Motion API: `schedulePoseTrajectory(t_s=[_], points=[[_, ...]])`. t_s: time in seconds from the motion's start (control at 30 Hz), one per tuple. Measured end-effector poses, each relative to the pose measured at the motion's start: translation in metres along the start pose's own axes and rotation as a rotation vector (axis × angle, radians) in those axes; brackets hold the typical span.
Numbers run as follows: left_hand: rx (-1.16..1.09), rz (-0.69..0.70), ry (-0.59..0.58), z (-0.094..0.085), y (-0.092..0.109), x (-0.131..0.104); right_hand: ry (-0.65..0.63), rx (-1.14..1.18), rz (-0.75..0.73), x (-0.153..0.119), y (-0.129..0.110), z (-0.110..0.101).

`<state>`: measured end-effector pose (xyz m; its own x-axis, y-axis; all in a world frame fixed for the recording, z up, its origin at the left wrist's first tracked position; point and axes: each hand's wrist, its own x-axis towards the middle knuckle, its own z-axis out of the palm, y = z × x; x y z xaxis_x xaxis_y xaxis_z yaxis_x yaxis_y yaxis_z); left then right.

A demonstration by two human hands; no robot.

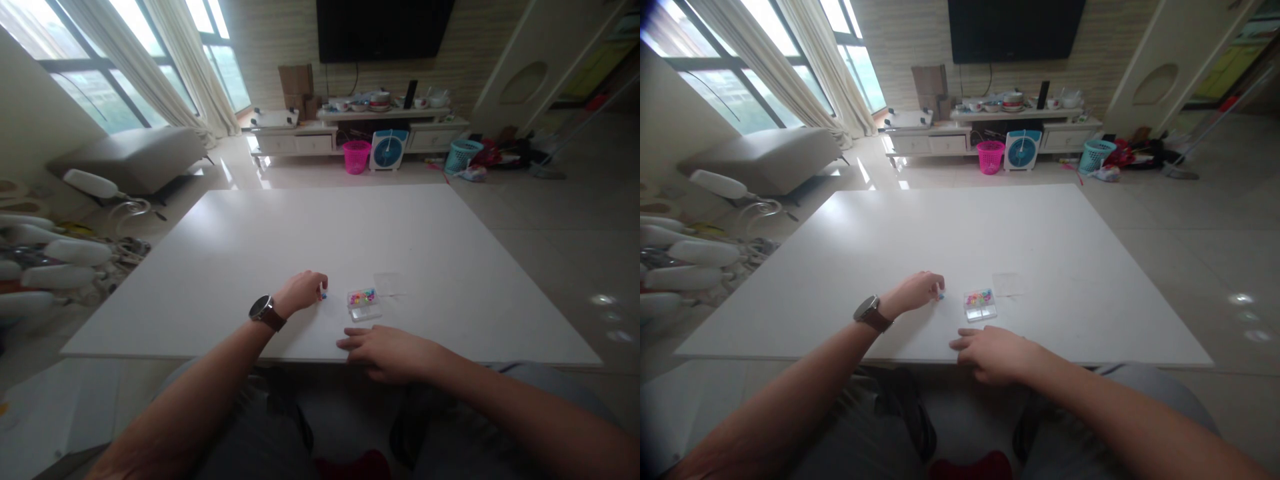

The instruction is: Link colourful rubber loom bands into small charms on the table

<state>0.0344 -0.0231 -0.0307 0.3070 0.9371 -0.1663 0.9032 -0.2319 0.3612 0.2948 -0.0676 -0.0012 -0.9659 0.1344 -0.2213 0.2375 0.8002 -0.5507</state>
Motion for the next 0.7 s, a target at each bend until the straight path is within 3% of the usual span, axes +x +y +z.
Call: schedulePoseTrajectory(t_s=[0.7], points=[[0.004, -0.01, 0.003, -0.0007, 0.0018, -0.001, -0.011, 0.015, 0.02, 0.0003, -0.0007, -0.0006]])
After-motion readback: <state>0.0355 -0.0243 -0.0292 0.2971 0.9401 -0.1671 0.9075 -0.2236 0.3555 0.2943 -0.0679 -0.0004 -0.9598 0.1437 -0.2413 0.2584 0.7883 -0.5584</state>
